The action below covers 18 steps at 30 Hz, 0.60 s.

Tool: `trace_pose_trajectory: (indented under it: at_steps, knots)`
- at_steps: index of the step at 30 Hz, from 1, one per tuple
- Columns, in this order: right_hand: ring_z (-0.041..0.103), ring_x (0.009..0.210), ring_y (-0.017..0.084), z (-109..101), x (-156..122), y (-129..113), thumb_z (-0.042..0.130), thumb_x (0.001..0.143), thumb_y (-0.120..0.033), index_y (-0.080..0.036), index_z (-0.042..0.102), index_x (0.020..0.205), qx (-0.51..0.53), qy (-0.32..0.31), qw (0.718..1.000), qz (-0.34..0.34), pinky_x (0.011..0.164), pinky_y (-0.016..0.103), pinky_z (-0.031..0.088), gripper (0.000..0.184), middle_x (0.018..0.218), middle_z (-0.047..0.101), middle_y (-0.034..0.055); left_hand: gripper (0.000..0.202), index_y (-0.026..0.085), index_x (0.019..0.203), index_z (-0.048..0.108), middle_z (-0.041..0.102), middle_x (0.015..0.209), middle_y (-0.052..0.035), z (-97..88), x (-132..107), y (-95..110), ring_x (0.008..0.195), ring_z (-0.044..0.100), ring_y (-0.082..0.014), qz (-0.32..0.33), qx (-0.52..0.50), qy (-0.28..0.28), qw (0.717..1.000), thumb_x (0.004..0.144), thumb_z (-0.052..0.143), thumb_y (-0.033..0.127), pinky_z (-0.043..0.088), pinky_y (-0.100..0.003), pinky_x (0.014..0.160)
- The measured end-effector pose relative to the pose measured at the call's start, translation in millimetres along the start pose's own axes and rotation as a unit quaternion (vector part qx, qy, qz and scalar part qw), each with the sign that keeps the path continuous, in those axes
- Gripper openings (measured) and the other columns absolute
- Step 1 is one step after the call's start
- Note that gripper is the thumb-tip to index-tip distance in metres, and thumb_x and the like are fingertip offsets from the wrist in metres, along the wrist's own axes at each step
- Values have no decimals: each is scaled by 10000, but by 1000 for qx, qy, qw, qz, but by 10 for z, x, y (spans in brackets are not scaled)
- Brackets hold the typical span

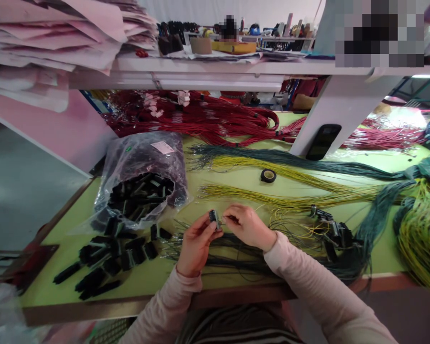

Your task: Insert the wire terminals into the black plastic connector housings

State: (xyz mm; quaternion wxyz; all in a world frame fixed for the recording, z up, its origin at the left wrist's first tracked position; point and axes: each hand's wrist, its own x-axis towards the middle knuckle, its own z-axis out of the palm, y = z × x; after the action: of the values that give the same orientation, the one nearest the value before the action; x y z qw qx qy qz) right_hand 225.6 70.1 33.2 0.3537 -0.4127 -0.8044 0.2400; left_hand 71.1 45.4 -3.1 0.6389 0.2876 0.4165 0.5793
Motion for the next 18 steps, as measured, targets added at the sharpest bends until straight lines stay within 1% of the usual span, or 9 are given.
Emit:
trace_pose_trajectory:
  at_steps: [4,7,13,16,18]
  knots:
    - [477,626,115,12,3,-2,476,836,-131,-161,537,689,-6,-2,1000,-7,607,216,375,162,680,506,12,327,202,910,702,680,734,12,-3,5,-3,607,645,-116,2,-8,11,1000,594,782,217,571,-247,573]
    - [478,629,117,9,5,-4,472,836,-129,-160,534,695,2,-2,1000,-10,608,221,376,157,682,503,12,332,204,919,703,685,747,7,-8,4,-4,606,646,-120,4,-3,15,1000,597,781,224,571,-252,571]
    - [461,604,97,-3,12,6,496,825,-123,-156,532,687,57,-16,998,9,584,200,372,146,664,488,-9,350,228,986,701,691,820,5,-40,-6,-41,643,633,-127,86,61,5,994,640,751,210,578,-287,624]
    - [464,602,90,33,10,2,503,828,-126,-153,532,682,78,-22,997,11,579,189,376,151,656,486,-14,357,220,997,700,697,854,-17,-55,-7,-67,694,638,-154,90,73,-5,993,644,747,225,580,-309,636]
    - [477,620,98,63,2,-8,494,840,-131,-151,537,684,57,-11,998,9,597,197,386,162,666,499,-5,358,211,984,703,697,862,-20,-59,-4,-68,713,638,-162,92,70,3,993,631,755,234,581,-318,635]
